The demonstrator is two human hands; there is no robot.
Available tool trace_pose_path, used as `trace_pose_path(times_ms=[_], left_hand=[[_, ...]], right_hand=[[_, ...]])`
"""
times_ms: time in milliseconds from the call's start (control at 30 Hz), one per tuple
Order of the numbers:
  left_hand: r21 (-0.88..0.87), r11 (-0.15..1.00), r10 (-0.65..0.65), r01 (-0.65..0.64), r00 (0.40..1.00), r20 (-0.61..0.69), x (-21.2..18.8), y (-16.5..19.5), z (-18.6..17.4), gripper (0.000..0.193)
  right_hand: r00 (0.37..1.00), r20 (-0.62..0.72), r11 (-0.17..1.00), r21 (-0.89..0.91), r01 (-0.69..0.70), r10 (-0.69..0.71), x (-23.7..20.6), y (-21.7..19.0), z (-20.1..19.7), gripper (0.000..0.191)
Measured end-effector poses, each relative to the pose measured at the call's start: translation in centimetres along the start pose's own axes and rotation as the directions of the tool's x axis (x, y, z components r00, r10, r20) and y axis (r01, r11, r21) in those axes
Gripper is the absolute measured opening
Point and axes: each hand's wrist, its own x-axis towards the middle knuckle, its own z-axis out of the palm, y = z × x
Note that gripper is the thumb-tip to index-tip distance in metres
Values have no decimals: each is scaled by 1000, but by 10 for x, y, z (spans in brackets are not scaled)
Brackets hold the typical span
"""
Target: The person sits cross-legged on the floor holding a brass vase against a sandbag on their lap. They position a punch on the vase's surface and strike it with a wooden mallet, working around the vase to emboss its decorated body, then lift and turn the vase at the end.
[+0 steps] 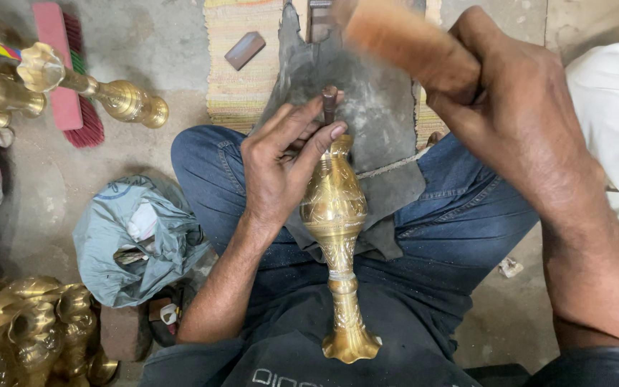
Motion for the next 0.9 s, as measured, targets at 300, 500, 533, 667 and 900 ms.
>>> trace_pose_path(times_ms=[300, 500, 533, 667, 900], left_hand=[[58, 998, -22, 22, 1000, -9, 3, 3, -1, 31], [84, 996, -13, 13, 1000, 3, 3, 1, -3, 32], [85, 996, -10, 9, 1000, 8, 3, 1, -3, 33], [78, 997, -16, 14, 1000, 22, 4, 0, -3, 36], [73, 997, -37, 34, 999, 37, 7, 3, -4, 35]], right_hand=[[995, -32, 977, -196, 87, -95, 4, -3, -3, 33], [997, 1, 976, -206, 76, -78, 3, -2, 0, 32], [980, -10, 889, -423, 177, -200, 3, -1, 1, 32], [998, 53, 1000, 8, -18, 17, 0, 4, 3, 29], [999, 34, 994, -106, 39, -35, -2, 10, 8, 29]])
